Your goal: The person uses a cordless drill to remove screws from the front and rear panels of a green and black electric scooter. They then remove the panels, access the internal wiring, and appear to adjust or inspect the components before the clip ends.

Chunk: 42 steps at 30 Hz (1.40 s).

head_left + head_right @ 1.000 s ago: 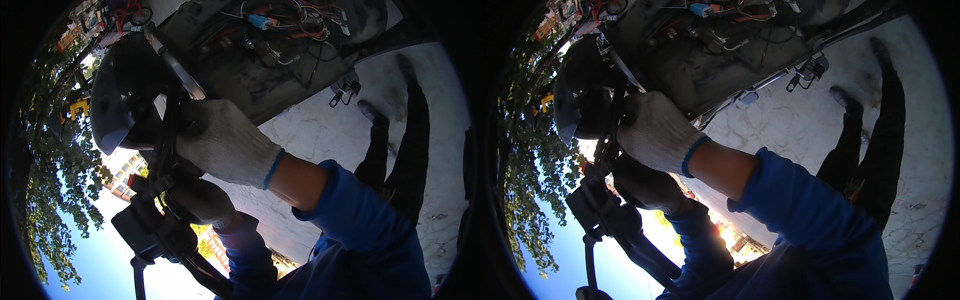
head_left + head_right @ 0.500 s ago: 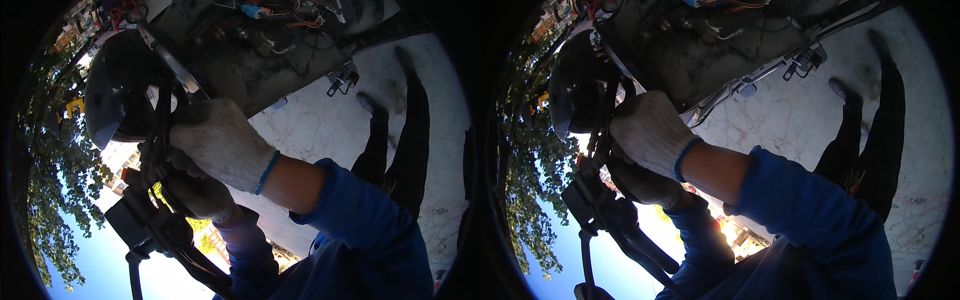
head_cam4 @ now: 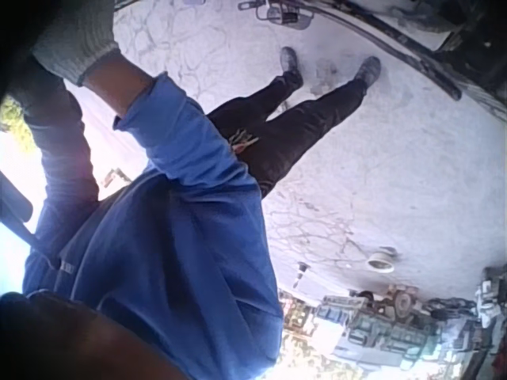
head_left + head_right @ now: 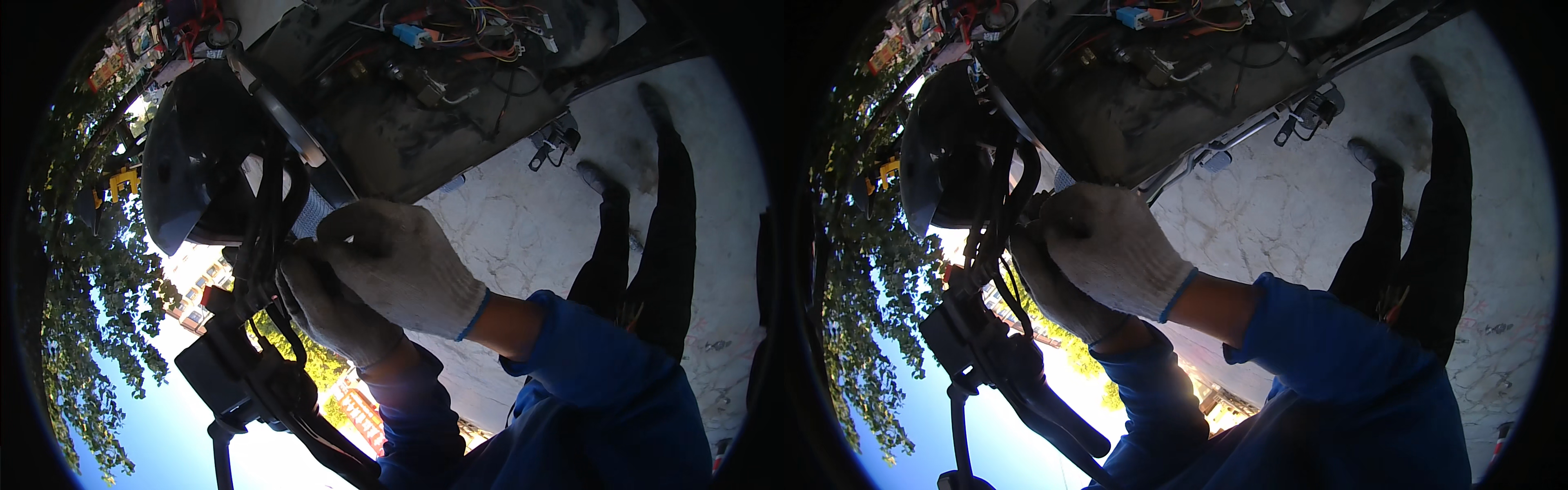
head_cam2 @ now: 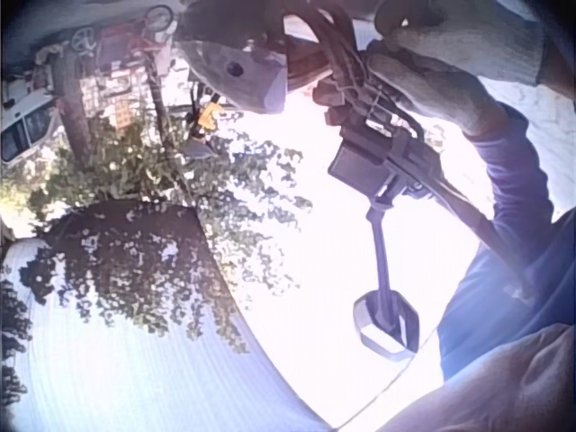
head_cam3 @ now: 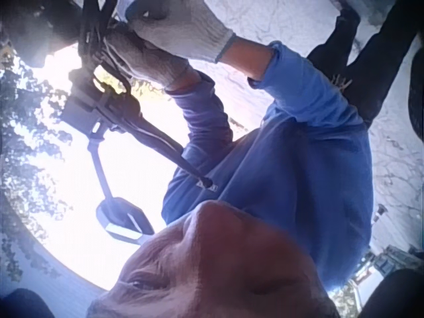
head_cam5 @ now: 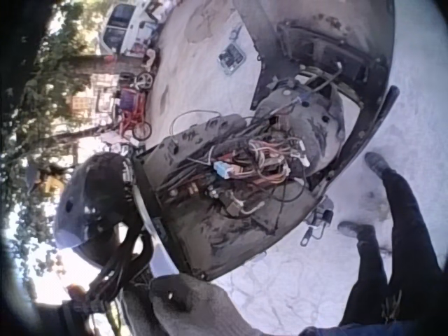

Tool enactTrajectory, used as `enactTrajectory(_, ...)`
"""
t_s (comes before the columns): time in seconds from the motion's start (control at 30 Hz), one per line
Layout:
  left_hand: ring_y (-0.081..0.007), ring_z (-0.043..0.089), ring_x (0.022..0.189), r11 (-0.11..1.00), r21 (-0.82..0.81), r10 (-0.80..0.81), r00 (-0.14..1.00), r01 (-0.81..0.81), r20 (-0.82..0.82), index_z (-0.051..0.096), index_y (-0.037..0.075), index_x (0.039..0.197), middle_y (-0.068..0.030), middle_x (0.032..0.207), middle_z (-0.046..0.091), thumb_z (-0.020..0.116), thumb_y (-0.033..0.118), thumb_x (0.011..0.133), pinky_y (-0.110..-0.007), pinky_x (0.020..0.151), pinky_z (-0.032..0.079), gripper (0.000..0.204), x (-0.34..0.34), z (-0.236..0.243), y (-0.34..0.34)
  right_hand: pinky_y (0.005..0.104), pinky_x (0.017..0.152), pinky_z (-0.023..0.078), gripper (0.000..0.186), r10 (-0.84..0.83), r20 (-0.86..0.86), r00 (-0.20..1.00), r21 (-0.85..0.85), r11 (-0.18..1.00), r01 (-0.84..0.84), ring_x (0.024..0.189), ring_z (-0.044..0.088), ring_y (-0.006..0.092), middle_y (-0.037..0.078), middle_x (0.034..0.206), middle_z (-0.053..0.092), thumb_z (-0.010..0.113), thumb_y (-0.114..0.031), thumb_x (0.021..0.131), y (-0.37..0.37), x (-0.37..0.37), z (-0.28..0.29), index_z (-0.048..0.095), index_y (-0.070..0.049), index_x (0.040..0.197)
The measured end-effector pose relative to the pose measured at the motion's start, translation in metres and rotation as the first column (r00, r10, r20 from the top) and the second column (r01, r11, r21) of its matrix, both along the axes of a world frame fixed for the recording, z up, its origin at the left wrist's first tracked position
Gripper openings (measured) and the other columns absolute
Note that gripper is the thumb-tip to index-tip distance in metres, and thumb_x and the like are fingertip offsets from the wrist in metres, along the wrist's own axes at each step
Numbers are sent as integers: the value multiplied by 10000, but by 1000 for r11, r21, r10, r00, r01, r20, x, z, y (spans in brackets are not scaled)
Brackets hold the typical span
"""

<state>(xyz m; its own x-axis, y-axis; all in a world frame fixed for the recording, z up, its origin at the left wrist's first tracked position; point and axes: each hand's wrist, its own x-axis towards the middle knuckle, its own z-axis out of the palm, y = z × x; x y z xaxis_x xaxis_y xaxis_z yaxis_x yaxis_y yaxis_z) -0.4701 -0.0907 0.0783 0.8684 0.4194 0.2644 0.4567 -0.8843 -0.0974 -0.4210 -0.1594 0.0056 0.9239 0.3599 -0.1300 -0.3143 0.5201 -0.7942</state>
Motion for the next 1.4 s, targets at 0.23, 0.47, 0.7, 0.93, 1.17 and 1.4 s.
enactTrajectory(0.23,-198,694,951,887,-452,292,870,-91,398,661,31,1308,-95,1043,720,619,357,1077,-300,892,540,402,19,-21,-13,223,499,446,145,165,-187,968,42,986,-160,614,603,57,22,782,676,669,-76,1015,-64,-4,-70,713,-12,1137)
enactTrajectory(0.47,-237,716,934,972,142,186,982,-187,15,693,41,1134,-109,1015,735,676,175,1021,-353,804,594,176,29,-10,-31,250,539,498,151,120,423,898,-415,907,74,665,642,61,15,808,680,644,-56,1023,-78,12,-76,705,-17,1156)
enactTrajectory(0.7,-272,739,1005,941,-14,337,936,-337,104,700,-14,1105,-166,1070,740,586,94,1052,-407,863,625,166,48,-13,-37,255,554,517,158,404,-184,896,30,914,-405,602,645,82,35,703,676,638,-118,1030,-86,36,-40,685,-6,1131)
enactTrajectory(0.93,-284,704,1103,775,-534,604,644,-338,470,666,-17,1282,-175,1173,694,487,261,1099,-374,966,577,377,55,-28,-26,266,534,506,170,558,-305,772,111,826,-553,577,633,91,44,668,657,628,-117,1014,-106,67,-28,677,26,1092)
enactTrajectory(1.17,-228,680,1022,787,-531,584,654,-313,480,651,8,1302,-145,1198,681,594,355,1057,-325,842,563,429,56,-23,-37,317,595,578,189,553,136,822,-279,817,-504,695,702,204,114,914,700,716,-87,884,-118,67,-74,660,-18,1050)
enactTrajectory(1.4,-230,715,1004,840,-332,527,791,-429,312,693,11,1245,-136,1147,728,581,253,1068,-317,845,586,320,50,-20,-39,274,566,532,155,712,-277,645,-84,651,-755,609,652,101,49,730,683,619,-108,1020,-129,81,-86,683,9,1100)
